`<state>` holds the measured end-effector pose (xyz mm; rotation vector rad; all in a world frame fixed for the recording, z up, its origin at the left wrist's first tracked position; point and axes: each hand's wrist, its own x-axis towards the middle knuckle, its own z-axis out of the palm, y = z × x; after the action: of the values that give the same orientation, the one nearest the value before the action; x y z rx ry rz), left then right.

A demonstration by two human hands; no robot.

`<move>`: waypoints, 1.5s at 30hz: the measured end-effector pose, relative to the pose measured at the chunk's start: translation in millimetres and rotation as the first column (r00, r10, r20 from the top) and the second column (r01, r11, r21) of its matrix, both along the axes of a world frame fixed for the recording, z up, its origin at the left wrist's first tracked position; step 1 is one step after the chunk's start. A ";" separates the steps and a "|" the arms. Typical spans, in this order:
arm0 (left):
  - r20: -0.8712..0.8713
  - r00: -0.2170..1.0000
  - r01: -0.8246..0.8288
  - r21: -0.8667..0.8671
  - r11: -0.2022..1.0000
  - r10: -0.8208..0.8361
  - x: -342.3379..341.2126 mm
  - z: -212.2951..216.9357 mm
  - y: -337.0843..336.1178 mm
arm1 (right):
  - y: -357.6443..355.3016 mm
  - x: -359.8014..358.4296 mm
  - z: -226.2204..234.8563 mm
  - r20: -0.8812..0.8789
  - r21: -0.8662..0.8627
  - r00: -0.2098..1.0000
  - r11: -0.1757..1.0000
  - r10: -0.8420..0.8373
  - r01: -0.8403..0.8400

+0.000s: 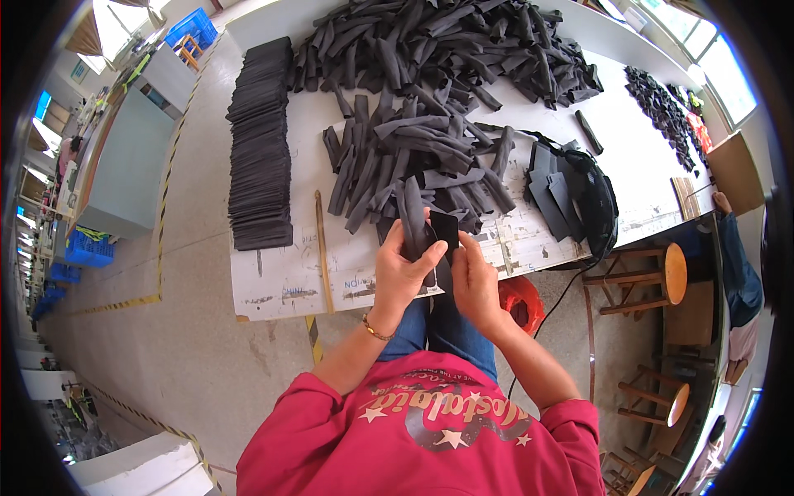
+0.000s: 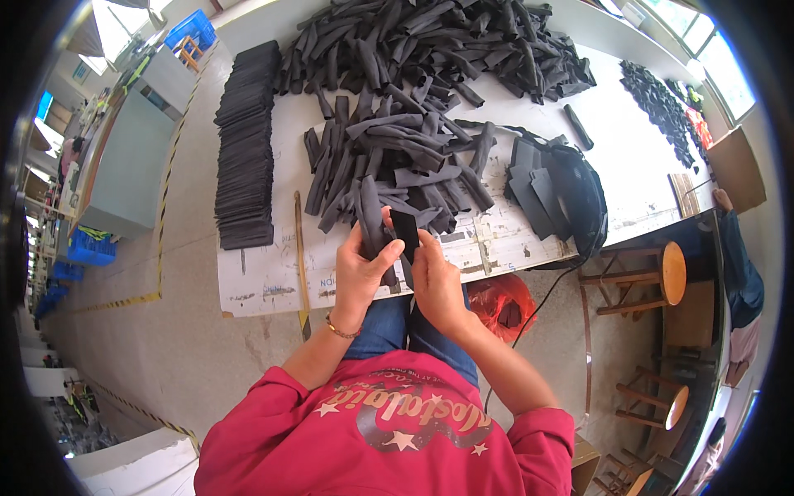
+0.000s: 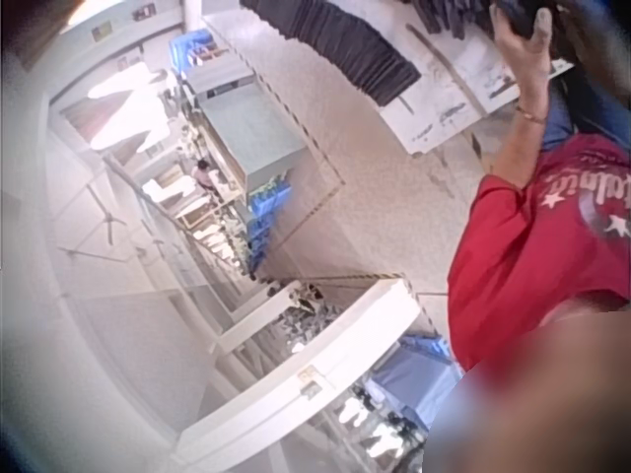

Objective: Inspecting and sorting gray foam strips at a manufacturing workstation.

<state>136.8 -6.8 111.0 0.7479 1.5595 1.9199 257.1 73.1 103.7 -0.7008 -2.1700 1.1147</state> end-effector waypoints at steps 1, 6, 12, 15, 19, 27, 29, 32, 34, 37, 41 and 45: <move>-0.031 0.998 -0.051 0.004 0.999 0.051 2.1 -0.2 -0.3 | -1.7 -1.5 -1.6 -0.001 0.001 1.000 1.000 -0.001 0.001; 0.045 0.994 -0.104 0.072 0.992 0.100 10.1 -1.8 -4.5 | -5.7 -7.7 -3.2 -0.017 -0.044 0.983 0.982 -0.185 0.184; -0.112 0.975 -0.171 0.177 0.969 0.193 18.2 -7.0 -11.9 | 6.6 -13.8 -9.1 -0.083 -0.327 0.920 0.883 -0.382 0.337; -0.126 0.965 -0.195 0.231 0.953 0.228 21.3 -8.8 -13.2 | 17.6 -12.0 -20.4 -0.174 -0.486 0.898 0.828 -0.404 0.278; -0.053 0.972 -0.209 0.235 0.949 0.227 23.4 -7.7 -13.9 | 33.4 -6.1 -28.4 -0.233 -0.550 0.867 0.795 -0.440 0.256; 0.211 0.941 -0.314 0.258 0.914 0.264 11.7 7.8 -19.6 | 116.8 26.0 6.8 -0.156 0.404 0.780 0.681 -0.606 0.611; 0.216 0.930 -0.344 0.237 0.909 0.296 4.8 6.9 -26.1 | 151.6 27.6 3.4 -0.013 0.664 0.780 0.577 -0.626 0.475; 0.231 0.935 -0.323 0.237 0.916 0.270 6.6 5.9 -17.8 | 211.2 48.7 -40.2 0.151 0.881 0.664 0.404 -0.733 0.246; 0.367 0.893 -0.345 0.187 0.920 0.260 6.3 5.5 -16.8 | 228.0 46.4 -66.1 0.278 0.871 0.617 0.464 -0.737 0.162; 0.408 0.887 -0.311 0.185 0.932 0.215 4.5 6.1 -15.8 | 240.0 48.9 -88.6 0.389 0.884 0.556 0.468 -0.734 -0.001; 0.431 0.888 -0.260 0.186 0.948 0.160 -1.9 5.5 -12.4 | 213.7 47.2 -80.2 0.335 0.853 0.617 0.508 -0.712 0.123; 0.444 0.892 -0.207 0.237 0.949 0.084 -4.3 -2.1 -17.3 | 109.9 8.0 7.3 0.207 0.100 0.971 0.990 -0.119 0.100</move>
<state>132.5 -24.1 108.8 0.2808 1.1115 2.2598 265.1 183.0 111.0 -0.9238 -2.3115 0.9155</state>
